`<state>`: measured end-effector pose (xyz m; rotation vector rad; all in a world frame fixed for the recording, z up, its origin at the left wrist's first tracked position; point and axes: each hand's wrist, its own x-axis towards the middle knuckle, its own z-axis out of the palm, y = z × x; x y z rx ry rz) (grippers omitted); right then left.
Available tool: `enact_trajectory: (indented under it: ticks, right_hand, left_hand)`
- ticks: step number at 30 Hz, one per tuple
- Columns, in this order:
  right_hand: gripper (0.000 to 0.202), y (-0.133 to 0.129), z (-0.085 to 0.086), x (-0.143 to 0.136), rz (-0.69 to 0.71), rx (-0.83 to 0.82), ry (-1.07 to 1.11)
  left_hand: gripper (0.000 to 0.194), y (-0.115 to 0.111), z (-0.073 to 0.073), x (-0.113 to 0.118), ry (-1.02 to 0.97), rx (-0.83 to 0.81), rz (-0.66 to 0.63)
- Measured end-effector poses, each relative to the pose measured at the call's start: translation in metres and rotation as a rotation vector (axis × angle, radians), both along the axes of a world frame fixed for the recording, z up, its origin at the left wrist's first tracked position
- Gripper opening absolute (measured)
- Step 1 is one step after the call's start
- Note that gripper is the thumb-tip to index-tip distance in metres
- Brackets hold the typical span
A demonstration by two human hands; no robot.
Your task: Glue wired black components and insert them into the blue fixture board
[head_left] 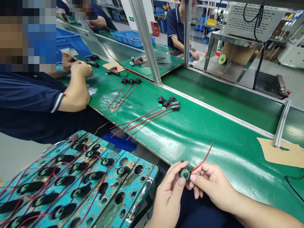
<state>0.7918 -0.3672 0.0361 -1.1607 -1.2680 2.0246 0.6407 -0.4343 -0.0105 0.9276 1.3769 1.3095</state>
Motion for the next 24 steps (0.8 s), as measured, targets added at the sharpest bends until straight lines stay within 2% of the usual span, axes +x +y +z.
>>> enact_trajectory:
  ticks: [4,9,24]
  right_hand:
    - [0.046,-0.001,0.0,0.001,-0.022,-0.051,-0.01]
    - [0.049,0.003,0.0,0.0,-0.023,-0.087,-0.021]
    - [0.046,-0.002,-0.01,0.004,-0.048,-0.095,-0.023]
  left_hand:
    - [0.032,0.001,0.0,0.0,0.09,0.059,0.009]
    - [0.029,0.003,0.001,0.003,0.068,0.095,0.027]
    - [0.03,0.007,0.001,0.006,-0.02,0.009,-0.01]
